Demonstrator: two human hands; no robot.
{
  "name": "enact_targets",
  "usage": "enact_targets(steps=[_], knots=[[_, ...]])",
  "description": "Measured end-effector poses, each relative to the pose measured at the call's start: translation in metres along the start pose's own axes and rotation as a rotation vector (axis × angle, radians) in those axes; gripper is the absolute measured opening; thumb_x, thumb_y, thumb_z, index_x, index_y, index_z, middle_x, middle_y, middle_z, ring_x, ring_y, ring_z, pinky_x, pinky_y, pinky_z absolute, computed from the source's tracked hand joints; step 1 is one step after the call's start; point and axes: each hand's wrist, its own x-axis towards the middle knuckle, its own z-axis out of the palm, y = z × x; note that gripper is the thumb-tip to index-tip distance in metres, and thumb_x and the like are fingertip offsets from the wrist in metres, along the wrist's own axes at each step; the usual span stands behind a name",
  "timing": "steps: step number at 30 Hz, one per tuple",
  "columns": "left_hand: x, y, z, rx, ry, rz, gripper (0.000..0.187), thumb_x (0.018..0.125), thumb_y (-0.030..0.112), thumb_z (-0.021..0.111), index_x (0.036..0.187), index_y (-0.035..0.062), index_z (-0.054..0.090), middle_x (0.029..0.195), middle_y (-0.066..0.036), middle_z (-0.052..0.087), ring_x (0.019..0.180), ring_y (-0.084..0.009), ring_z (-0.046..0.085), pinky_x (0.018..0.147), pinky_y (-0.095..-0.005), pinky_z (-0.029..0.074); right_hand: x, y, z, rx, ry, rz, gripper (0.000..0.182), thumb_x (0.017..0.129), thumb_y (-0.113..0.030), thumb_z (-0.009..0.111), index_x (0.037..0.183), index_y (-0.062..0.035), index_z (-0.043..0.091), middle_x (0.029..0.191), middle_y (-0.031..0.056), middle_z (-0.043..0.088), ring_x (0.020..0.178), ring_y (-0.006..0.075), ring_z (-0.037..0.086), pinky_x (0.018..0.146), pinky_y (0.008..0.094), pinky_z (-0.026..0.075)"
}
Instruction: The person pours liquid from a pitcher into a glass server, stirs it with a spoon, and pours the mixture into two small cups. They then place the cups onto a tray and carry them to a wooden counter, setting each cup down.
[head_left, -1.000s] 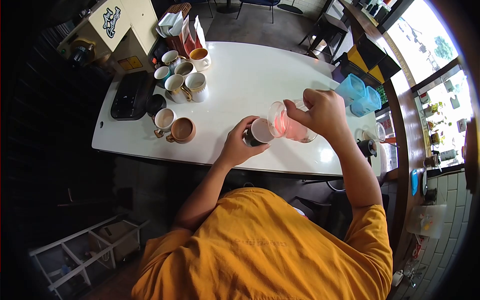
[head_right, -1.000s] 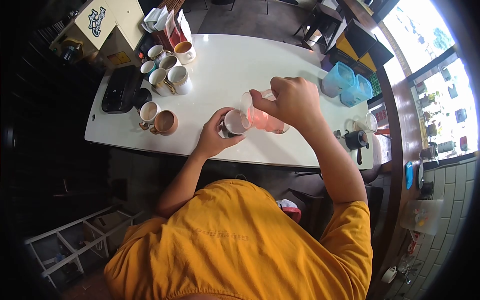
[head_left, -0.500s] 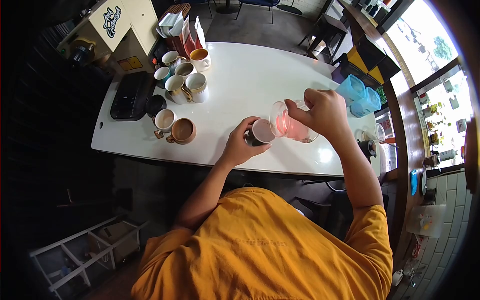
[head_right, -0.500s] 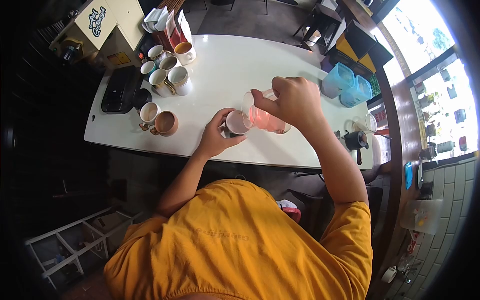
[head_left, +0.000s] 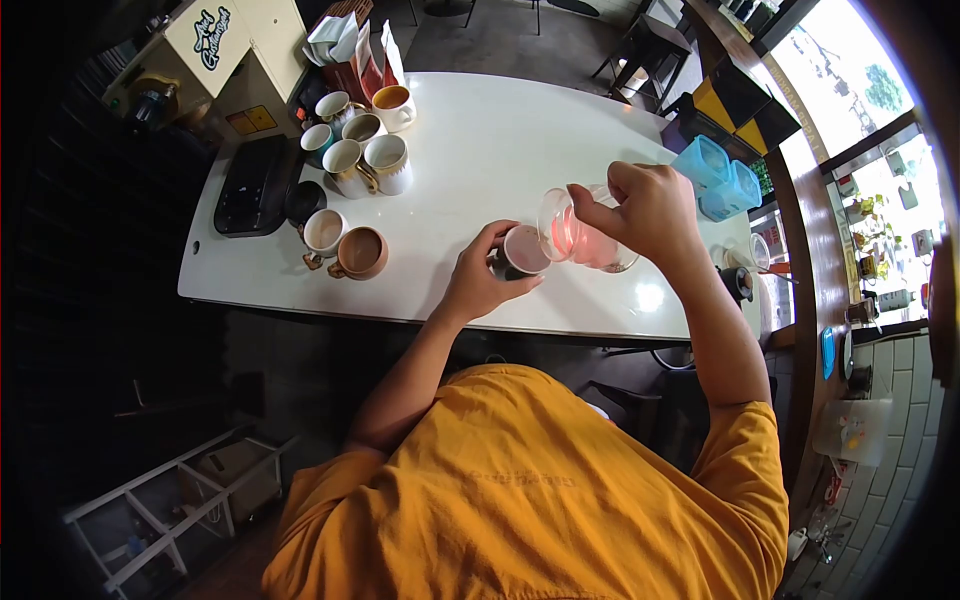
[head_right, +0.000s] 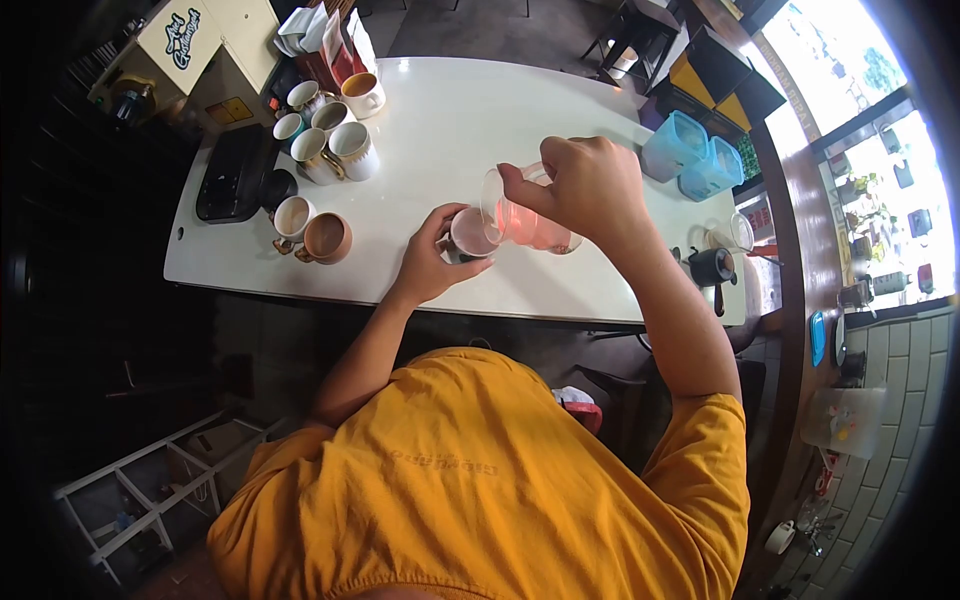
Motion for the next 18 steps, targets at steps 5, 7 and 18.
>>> enact_targets(steps=[5,7,18], knots=[[0.0004,-0.0010,0.0008,-0.003,0.007,0.016,0.071,0.066,0.010,0.084,0.126,0.0048,0.045,0.118,-0.008,0.055,0.109,-0.0181,0.056,0.091,-0.0331,0.049,-0.0004,0.0008,0.0009,0.026,0.029,-0.011,0.052,0.071,-0.044,0.073,0.048,-0.0060,0.045,0.043,0.0049,0.041,0.036,0.0219,0.041,0.039,0.0321,0.034],[0.0010,-0.0030,0.0011,-0.008,0.005,0.020,0.071,0.066,0.010,0.084,0.126,0.0047,0.045,0.117,-0.008,0.055,0.109,-0.0182,0.056,0.091,-0.0331,0.049,-0.0004,0.0015,0.0018,0.024,0.034,-0.014,0.053,0.071,-0.045,0.073,0.048,-0.0061,0.045,0.043,0.0048,0.041,0.036,0.0218,0.041,0.039,0.0320,0.034],[-0.0010,-0.0041,0.0014,-0.021,-0.017,-0.001,0.071,0.067,0.011,0.083,0.126,0.0044,0.045,0.118,-0.008,0.054,0.108,-0.0178,0.056,0.091,-0.0326,0.049,-0.0010,-0.0012,-0.0006,0.003,0.046,-0.022,0.054,0.071,-0.045,0.074,0.048,-0.0067,0.044,0.042,0.0040,0.040,0.036,0.0199,0.039,0.039,0.0309,0.033]])
